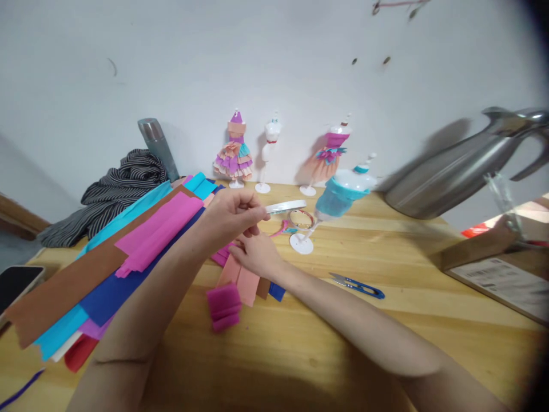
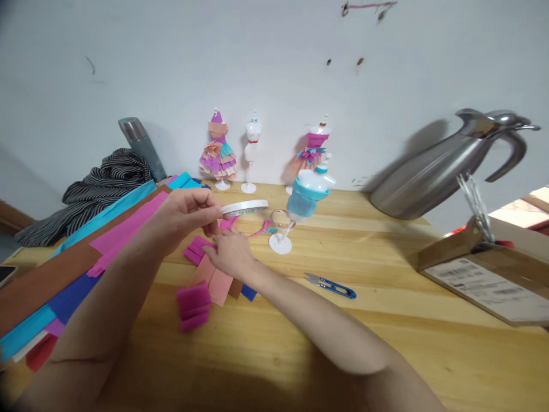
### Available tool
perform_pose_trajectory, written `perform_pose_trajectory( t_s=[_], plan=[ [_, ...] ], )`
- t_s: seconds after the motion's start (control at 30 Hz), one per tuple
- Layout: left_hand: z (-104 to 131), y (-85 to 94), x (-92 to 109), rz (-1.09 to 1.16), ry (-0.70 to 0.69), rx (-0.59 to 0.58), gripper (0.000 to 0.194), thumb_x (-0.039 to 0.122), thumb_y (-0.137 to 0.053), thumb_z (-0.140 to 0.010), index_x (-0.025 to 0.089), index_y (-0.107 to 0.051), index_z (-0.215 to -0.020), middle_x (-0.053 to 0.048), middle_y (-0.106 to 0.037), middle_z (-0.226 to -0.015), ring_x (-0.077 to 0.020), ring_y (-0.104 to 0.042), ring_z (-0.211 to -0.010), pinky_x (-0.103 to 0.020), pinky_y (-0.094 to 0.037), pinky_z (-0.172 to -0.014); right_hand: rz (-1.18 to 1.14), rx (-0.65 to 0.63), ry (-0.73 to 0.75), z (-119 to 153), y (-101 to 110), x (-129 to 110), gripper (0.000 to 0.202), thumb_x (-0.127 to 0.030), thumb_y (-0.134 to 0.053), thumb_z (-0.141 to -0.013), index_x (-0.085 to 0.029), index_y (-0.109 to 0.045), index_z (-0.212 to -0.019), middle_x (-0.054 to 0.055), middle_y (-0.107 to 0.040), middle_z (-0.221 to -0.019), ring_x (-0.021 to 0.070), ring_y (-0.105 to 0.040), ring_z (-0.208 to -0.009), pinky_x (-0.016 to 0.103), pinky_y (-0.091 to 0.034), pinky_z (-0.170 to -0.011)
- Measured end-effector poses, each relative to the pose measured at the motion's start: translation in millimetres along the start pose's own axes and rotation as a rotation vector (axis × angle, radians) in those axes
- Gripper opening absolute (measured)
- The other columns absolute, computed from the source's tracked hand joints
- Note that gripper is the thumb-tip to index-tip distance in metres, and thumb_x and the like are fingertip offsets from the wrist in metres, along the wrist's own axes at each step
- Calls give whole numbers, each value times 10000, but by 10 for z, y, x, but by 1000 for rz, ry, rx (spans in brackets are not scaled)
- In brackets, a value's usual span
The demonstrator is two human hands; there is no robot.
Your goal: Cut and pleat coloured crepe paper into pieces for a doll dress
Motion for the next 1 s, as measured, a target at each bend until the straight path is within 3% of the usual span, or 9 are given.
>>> perform_pose_trajectory(
  t_s=[0.13, 0.23, 0.3, 0.37, 0.47, 0.63, 0.8, 0.9, 1.0],
  plan=[
    [11, 46, 12, -12, -25, 18, 98, 231, -606, -701, 140, -605, -666, 7, -583, -503, -93, -541, -480, -202, -444, -496, -60, 38, -33, -229, -146, -48, 68, -156, -593, -706, -168, -582, -771, 89, -631, -823, 253, -567, -810, 365, -444, -684],
    [25, 122, 43, 44, -87, 91, 112, 250, -615, -708, 142, -603, -683, -7, -616, -555, -92, -539, -489, -205, -440, -499, -165, 77, -34, -192, -84, -77, 49, -173, -511, -765, -189, -513, -719, 28, -596, -723, 173, -552, -685, 289, -441, -616],
    [45, 178, 75, 92, -131, 173, 127, 260, -618, -715, 151, -579, -663, -14, -631, -579, -89, -536, -489, -208, -446, -505, -342, 110, -54, -61, 31, -64, 101, -238, -457, -823, -199, -471, -731, -4, -566, -669, 136, -535, -607, 254, -441, -571],
    [72, 223, 110, 122, -168, 261, 139, 268, -616, -721, 161, -561, -653, -15, -639, -591, -93, -544, -500, -212, -457, -520, -823, 115, -134, 148, 133, 10, 183, -363, -502, -829, -204, -461, -746, -31, -532, -596, 120, -508, -517, 238, -424, -510],
    [106, 234, 143, 137, -193, 330, 136, 269, -609, -731, 169, -554, -656, -11, -648, -606, -94, -553, -501, -225, -468, -534, -1072, -94, -296, 544, 161, 145, 385, -556, -595, -775, -184, -514, -716, -13, -567, -555, 118, -518, -456, 235, -407, -462],
    [172, 131, 174, 145, -224, 287, 134, 253, -602, -757, 173, -563, -658, -7, -650, -614, -95, -561, -509, -233, -469, -536, -802, -119, -391, 1067, 275, 484, 507, -645, -560, -780, -175, -496, -601, -28, -486, -536, 104, -467, -480, 227, -374, -474],
    [300, -115, 229, 131, -211, 43, 141, 258, -621, -773, 172, -617, -660, -20, -670, -667, -101, -572, -532, -234, -477, -524, -487, -17, -248, 1233, 515, 607, 467, -512, -448, -904, -177, -516, -586, 11, -547, -640, 146, -506, -605, 279, -424, -607],
    [352, -267, 210, 143, -155, -58, 135, 257, -637, -764, 168, -626, -664, -19, -668, -678, -92, -560, -515, -227, -470, -507, -242, 80, -152, 1271, 650, 639, 338, -368, -445, -924, -180, -658, -739, 69, -661, -839, 201, -590, -758, 342, -457, -751],
    [358, -418, 144, 160, -78, -165, 139, 262, -652, -753, 160, -620, -663, 0, -611, -584, -95, -552, -508, -219, -461, -502, -237, 134, -168, 1309, 654, 725, 287, -308, -461, -909, -195, -703, -1013, 94, -703, -1019, 248, -630, -916, 390, -455, -852]
  ],
)
Point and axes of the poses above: each hand's wrist, its own z-axis away from the middle knuckle, its own y-axis out of the back of the hand, x = y × z, the point moved 5 cm from there along -z, towards the middle knuckle
